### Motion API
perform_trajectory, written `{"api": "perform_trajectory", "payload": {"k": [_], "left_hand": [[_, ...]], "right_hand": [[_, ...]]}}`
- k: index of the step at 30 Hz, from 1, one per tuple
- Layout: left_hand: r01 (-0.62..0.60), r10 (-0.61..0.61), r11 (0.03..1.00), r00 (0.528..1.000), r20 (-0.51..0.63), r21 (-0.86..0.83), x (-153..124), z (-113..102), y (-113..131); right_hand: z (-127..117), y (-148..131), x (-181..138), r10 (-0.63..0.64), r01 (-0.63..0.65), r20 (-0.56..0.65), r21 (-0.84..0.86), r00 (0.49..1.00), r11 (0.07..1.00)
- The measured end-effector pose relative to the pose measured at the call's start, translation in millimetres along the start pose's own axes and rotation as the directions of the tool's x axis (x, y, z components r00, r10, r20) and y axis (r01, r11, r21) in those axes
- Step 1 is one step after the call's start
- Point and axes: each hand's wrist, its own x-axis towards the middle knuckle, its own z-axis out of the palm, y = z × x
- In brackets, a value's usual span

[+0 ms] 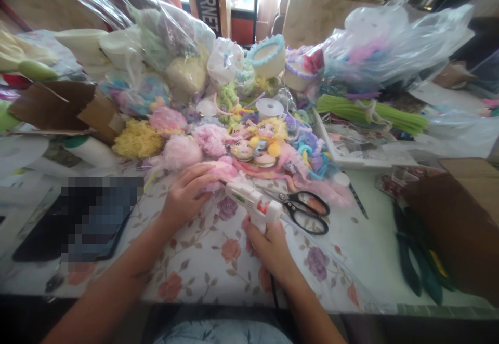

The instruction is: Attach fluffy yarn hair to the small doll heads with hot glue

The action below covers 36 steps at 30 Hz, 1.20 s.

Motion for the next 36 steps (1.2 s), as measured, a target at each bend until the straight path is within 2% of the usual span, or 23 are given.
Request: {"api": "perform_trajectory", "payload": {"k": [3,5,7,10,12,15,17,20,22,23,24,26,28,29,32,36], "left_hand": [[-0.007,0.007,1.0,1.0,-0.002,0.002,-0.2,0.2,-0.5],[-0.016,0.016,1.0,1.0,-0.005,0.007,0.1,0.3,-0.7],[-0.028,0.028,0.999,1.0,-0.007,0.019,0.9,0.3,-0.7],[-0.034,0.035,0.998,0.999,-0.008,0.046,2.1,0.2,-1.0],[-0.034,0.035,0.997,0.999,-0.013,0.067,2.4,0.1,-1.4],[0.01,-0.007,0.996,0.999,-0.034,0.092,1.7,-0.8,-1.9],[0.093,-0.083,0.989,0.993,-0.084,0.114,1.0,-1.9,-2.1],[0.283,-0.253,0.944,0.95,-0.182,0.168,1.7,-4.7,-2.2],[0.397,-0.356,0.906,0.902,-0.246,0.148,3.7,-7.3,-1.6],[0.454,-0.409,0.881,0.872,-0.27,0.131,4.9,-8.6,-1.1],[0.518,-0.474,0.848,0.834,-0.282,0.107,6.1,-9.8,-0.3],[0.627,-0.587,0.776,0.756,-0.29,0.063,7.9,-11.6,1.0],[0.692,-0.658,0.721,0.697,-0.285,0.03,8.7,-12.2,1.5],[0.706,-0.673,0.708,0.682,-0.287,0.017,9.0,-12.2,1.4],[0.726,-0.698,0.687,0.658,-0.283,-0.006,10.0,-11.5,1.1],[0.739,-0.719,0.673,0.643,-0.262,-0.032,13.9,-11.5,3.6]], "right_hand": [[-2.4,3.6,-1.7,-0.033,0.031,-0.029,-0.066,0.999,0.997],[-5.7,-0.8,-5.0,-0.075,0.065,-0.043,-0.196,0.996,0.978],[-9.2,-10.1,-8.4,-0.187,0.163,-0.04,-0.336,0.981,0.928],[-12.4,-24.6,-10.7,-0.439,0.404,0.029,-0.449,0.898,0.797],[-13.2,-29.6,-10.9,-0.533,0.488,0.069,-0.515,0.844,0.705],[-17.8,-30.0,-14.1,-0.559,0.501,0.099,-0.589,0.823,0.634],[-27.5,-28.8,-21.3,-0.551,0.504,0.103,-0.567,0.828,0.651],[-54.8,-25.8,-38.9,-0.476,0.414,0.0,-0.494,0.88,0.765],[-80.8,-20.0,-50.6,-0.357,0.244,-0.175,-0.461,0.918,0.853],[-95.6,-15.1,-54.7,-0.28,0.132,-0.285,-0.446,0.917,0.885],[-111.5,-8.5,-57.2,-0.211,0.021,-0.406,-0.424,0.889,0.906],[-144.5,8.6,-56.3,-0.116,-0.166,-0.597,-0.396,0.794,0.903],[-176.1,28.6,-48.7,-0.12,-0.247,-0.722,-0.381,0.681,0.891],[-190.2,38.4,-43.0,-0.133,-0.285,-0.757,-0.394,0.64,0.874],[-221.3,62.0,-22.7,-0.169,-0.317,-0.785,-0.424,0.596,0.849],[-238.0,73.8,3.0,-0.217,-0.295,-0.766,-0.469,0.605,0.833]]}}
